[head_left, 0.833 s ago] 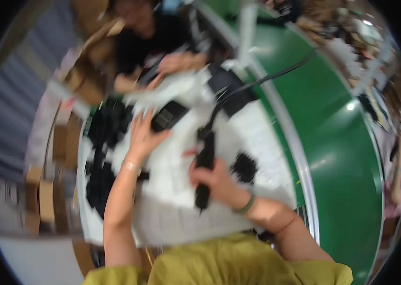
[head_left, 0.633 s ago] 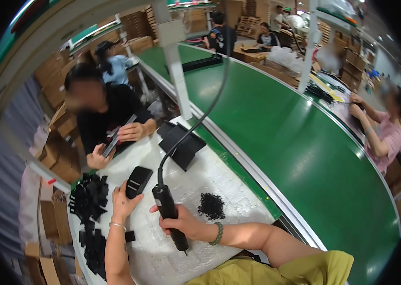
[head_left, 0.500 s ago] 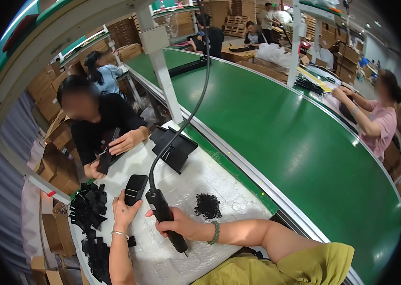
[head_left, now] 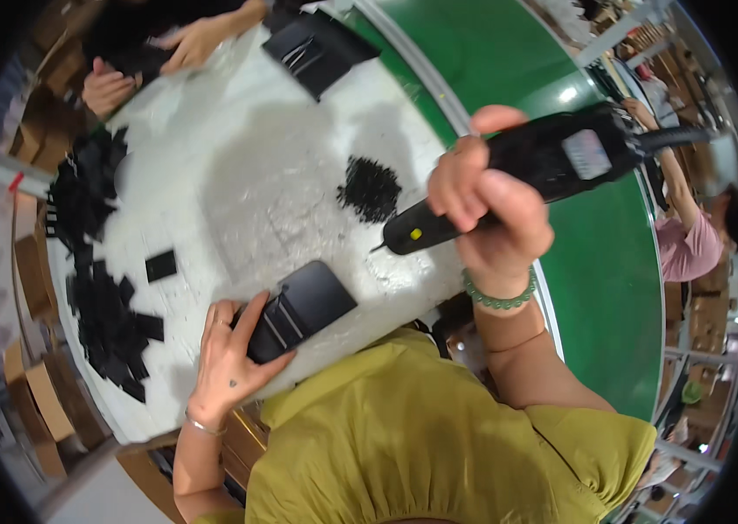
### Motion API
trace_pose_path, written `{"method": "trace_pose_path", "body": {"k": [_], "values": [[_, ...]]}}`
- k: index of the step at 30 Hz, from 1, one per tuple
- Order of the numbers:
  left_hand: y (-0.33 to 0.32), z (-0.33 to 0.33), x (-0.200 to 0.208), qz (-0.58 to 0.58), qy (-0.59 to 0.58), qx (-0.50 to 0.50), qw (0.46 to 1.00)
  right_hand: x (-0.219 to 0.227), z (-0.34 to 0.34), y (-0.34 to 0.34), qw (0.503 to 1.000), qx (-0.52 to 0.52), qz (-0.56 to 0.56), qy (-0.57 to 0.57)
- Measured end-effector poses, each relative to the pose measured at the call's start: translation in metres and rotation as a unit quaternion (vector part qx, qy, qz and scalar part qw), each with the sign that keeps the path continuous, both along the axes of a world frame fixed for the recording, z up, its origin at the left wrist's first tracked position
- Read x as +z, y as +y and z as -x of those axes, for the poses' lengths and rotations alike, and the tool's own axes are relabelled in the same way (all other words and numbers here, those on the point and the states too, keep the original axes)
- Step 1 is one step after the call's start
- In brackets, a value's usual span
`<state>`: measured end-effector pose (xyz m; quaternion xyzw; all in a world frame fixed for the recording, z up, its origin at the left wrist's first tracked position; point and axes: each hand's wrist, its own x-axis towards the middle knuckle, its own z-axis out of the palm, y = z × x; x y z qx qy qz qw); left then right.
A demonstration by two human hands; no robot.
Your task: Assembling small black plastic components using an electric screwdriver at a factory workstation.
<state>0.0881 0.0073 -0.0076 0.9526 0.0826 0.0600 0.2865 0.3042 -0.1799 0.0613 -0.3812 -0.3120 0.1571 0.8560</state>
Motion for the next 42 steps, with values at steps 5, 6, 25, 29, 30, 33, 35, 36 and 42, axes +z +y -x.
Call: {"method": "trace_pose_path", "body": {"k": [5, 6, 25, 29, 30, 33, 35, 36, 42], "values": [[-0.003, -0.004, -0.002, -0.005, 0.049, 0.027, 0.998, -0.029, 0.001, 0.015, 0.999, -0.025, -0.001, 0.027], [-0.004, -0.006, 0.002, -0.012, 0.029, 0.018, 0.999, -0.033, 0.003, 0.019, 0.999, -0.038, 0.012, 0.016], [-0.016, -0.081, -0.004, 0.150, -0.192, -0.050, 0.969, -0.004, 0.022, 0.023, 0.996, 0.028, -0.071, -0.036], [-0.017, -0.082, -0.003, 0.124, -0.257, -0.057, 0.957, 0.003, 0.020, 0.016, 0.992, 0.063, -0.109, -0.022], [-0.017, -0.081, -0.002, 0.123, -0.256, -0.055, 0.957, 0.004, 0.021, 0.016, 0.991, 0.072, -0.115, -0.009], [-0.016, -0.076, 0.000, 0.087, -0.276, -0.049, 0.956, 0.006, 0.020, 0.017, 0.988, 0.114, -0.102, -0.036], [-0.015, -0.070, 0.001, 0.069, -0.284, -0.041, 0.955, 0.004, 0.020, 0.021, 0.985, 0.126, -0.097, -0.062], [-0.014, -0.067, 0.002, 0.066, -0.281, -0.036, 0.957, 0.005, 0.019, 0.021, 0.978, 0.156, -0.099, -0.096], [-0.014, -0.066, 0.001, 0.004, -0.307, -0.122, 0.944, 0.013, 0.036, 0.023, 0.946, 0.193, -0.047, -0.256]]}}
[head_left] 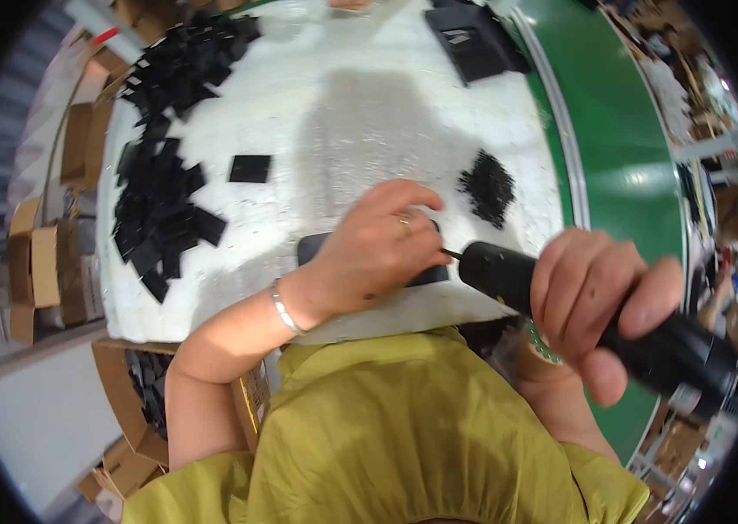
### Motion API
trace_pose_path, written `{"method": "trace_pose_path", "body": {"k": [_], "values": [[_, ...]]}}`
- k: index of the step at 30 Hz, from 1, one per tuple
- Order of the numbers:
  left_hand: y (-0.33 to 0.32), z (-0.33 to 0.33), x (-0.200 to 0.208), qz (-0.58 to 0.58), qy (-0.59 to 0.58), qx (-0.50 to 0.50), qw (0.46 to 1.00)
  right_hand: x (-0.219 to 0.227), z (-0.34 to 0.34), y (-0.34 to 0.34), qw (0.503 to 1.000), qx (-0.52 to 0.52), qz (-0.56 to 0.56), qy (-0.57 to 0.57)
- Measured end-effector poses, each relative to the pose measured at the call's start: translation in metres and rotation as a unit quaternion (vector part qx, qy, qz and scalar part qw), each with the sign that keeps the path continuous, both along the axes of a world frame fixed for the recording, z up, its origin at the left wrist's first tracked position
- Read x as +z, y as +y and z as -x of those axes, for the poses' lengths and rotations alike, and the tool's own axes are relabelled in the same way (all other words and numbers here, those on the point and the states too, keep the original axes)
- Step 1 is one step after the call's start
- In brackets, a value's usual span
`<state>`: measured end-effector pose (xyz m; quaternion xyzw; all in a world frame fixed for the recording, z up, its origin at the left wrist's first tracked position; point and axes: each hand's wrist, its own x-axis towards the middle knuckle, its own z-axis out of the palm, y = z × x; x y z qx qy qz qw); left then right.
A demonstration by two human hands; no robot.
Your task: Assembling small black plastic components using an electric screwdriver at a factory workstation.
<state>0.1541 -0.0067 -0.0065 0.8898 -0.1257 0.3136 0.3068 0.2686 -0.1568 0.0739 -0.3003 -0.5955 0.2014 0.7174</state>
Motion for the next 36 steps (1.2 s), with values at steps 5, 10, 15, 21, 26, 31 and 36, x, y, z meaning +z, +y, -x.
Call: {"method": "trace_pose_path", "body": {"k": [5, 10, 15, 21, 26, 31, 36], "values": [[0.005, 0.008, -0.003, 0.024, 0.000, -0.044, 0.999, 0.003, 0.014, -0.001, 1.000, 0.003, -0.001, 0.011], [0.007, 0.013, -0.001, 0.136, 0.041, -0.017, 0.990, 0.005, 0.012, -0.001, 0.996, -0.024, -0.043, 0.075], [0.007, 0.020, 0.001, 0.216, 0.062, 0.032, 0.974, 0.008, 0.015, 0.002, 0.994, -0.037, -0.023, 0.100], [0.003, 0.018, -0.002, 0.205, 0.037, 0.034, 0.978, 0.007, 0.019, -0.002, 0.992, -0.048, -0.039, 0.109], [0.001, 0.019, -0.007, 0.222, 0.014, 0.011, 0.975, 0.008, 0.018, -0.002, 0.992, -0.044, -0.036, 0.109], [0.004, 0.027, -0.004, 0.222, 0.063, -0.028, 0.973, 0.009, 0.010, -0.003, 0.987, -0.012, -0.020, 0.157], [0.020, 0.027, 0.018, 0.156, 0.109, 0.051, 0.980, -0.002, 0.014, 0.007, 0.992, -0.035, -0.008, 0.119]]}}
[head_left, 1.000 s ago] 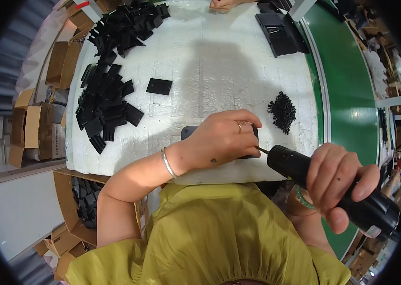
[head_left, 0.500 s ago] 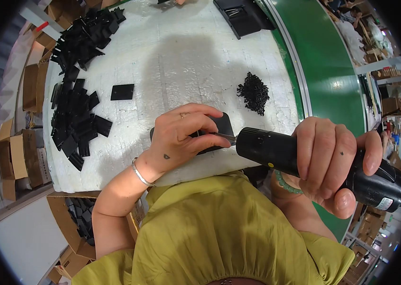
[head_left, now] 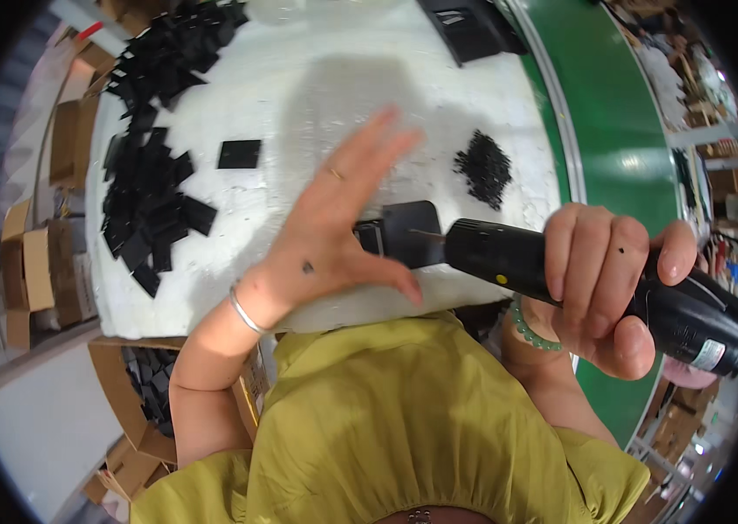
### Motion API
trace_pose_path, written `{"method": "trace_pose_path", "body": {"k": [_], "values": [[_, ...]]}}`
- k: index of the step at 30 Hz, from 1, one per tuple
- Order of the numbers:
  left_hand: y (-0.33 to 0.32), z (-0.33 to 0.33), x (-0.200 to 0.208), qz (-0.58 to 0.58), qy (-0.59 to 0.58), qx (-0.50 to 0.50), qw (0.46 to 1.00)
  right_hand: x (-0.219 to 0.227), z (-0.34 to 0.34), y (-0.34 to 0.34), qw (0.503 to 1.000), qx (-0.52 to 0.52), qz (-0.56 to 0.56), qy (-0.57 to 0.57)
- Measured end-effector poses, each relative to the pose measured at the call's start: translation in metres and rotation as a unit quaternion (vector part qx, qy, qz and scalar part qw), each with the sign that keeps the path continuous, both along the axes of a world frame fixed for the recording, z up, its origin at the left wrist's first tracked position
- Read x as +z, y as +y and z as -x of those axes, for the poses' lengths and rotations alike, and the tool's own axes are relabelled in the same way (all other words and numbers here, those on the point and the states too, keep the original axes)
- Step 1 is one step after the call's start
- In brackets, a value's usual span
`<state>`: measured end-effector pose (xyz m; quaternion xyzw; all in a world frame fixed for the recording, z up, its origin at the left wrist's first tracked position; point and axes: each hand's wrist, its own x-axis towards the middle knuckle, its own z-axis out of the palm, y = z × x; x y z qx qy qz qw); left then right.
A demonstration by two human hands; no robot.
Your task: Assembling small black plastic components using an electric screwdriver at a factory workstation.
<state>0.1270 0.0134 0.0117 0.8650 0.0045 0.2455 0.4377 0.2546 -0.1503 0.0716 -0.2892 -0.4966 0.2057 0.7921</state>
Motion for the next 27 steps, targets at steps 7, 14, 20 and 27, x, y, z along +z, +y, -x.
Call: {"method": "trace_pose_path", "body": {"k": [7, 14, 20, 27], "values": [[0.100, 0.034, -0.023, -0.187, 0.280, 0.362, 0.869, -0.010, -0.003, -0.001, 0.999, -0.010, -0.033, 0.016], [0.081, 0.022, -0.027, 0.000, 0.165, 0.293, 0.942, -0.012, -0.008, -0.004, 0.999, -0.019, -0.017, 0.022], [0.019, 0.020, 0.001, 0.086, 0.185, 0.027, 0.979, -0.012, -0.012, -0.013, 0.999, -0.040, 0.023, 0.016], [-0.004, 0.015, -0.013, 0.073, 0.236, 0.011, 0.969, -0.016, -0.010, -0.017, 0.998, -0.047, 0.029, 0.038]]}}
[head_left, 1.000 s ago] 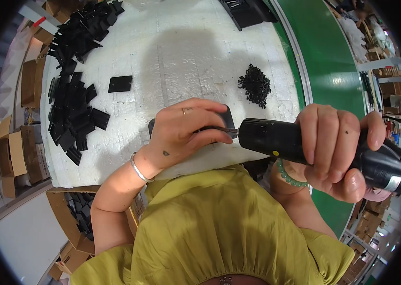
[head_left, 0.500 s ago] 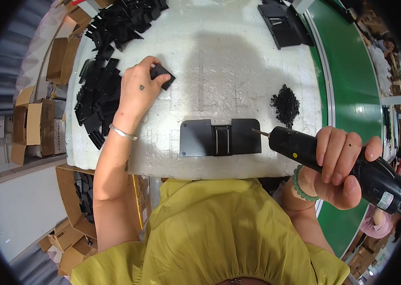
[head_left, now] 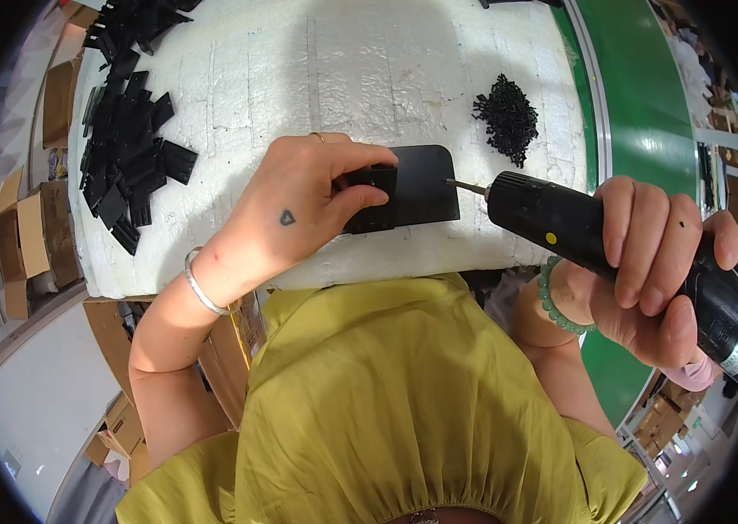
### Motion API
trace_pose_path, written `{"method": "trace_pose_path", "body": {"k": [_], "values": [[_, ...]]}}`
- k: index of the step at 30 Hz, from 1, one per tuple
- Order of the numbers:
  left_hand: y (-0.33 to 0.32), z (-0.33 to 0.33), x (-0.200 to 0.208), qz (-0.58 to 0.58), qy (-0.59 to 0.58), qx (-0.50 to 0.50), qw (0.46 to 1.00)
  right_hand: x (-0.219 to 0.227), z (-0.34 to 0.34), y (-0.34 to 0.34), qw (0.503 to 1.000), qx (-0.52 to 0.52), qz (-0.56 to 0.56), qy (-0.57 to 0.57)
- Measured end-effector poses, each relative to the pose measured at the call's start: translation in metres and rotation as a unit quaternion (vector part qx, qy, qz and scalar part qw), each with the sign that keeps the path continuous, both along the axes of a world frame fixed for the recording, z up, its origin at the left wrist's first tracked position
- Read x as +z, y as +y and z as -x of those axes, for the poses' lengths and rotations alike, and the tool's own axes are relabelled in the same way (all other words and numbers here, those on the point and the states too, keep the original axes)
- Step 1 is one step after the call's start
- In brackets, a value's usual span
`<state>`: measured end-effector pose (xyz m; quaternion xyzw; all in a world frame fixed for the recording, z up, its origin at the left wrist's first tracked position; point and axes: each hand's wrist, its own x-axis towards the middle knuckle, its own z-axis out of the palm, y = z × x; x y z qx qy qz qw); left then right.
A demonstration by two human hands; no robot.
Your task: Assembling small black plastic components using an electric screwdriver at a factory workstation.
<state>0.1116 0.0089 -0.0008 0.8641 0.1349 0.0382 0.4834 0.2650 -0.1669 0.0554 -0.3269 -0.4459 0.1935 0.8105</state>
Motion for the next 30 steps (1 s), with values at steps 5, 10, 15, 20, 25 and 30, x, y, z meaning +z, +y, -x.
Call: {"method": "trace_pose_path", "body": {"k": [5, 10, 15, 20, 25, 30], "values": [[-0.002, 0.005, -0.008, -0.044, -0.046, 0.001, 0.998, -0.001, -0.001, -0.002, 1.000, 0.002, -0.003, 0.002], [-0.006, 0.007, -0.003, -0.090, -0.002, 0.025, 0.996, -0.003, -0.003, 0.000, 1.000, 0.001, -0.013, 0.004], [-0.004, 0.009, -0.011, -0.197, -0.092, 0.053, 0.975, 0.002, -0.006, 0.002, 0.998, 0.043, 0.020, -0.044], [0.003, 0.010, -0.008, -0.111, -0.032, 0.064, 0.991, 0.002, 0.004, 0.020, 0.990, 0.110, 0.053, -0.065], [0.007, 0.011, -0.019, -0.085, 0.066, 0.011, 0.994, -0.010, 0.021, 0.044, 0.987, 0.124, 0.071, -0.070], [0.003, 0.007, -0.030, -0.061, 0.007, 0.011, 0.998, -0.003, 0.024, 0.049, 0.978, 0.134, 0.114, -0.111]]}}
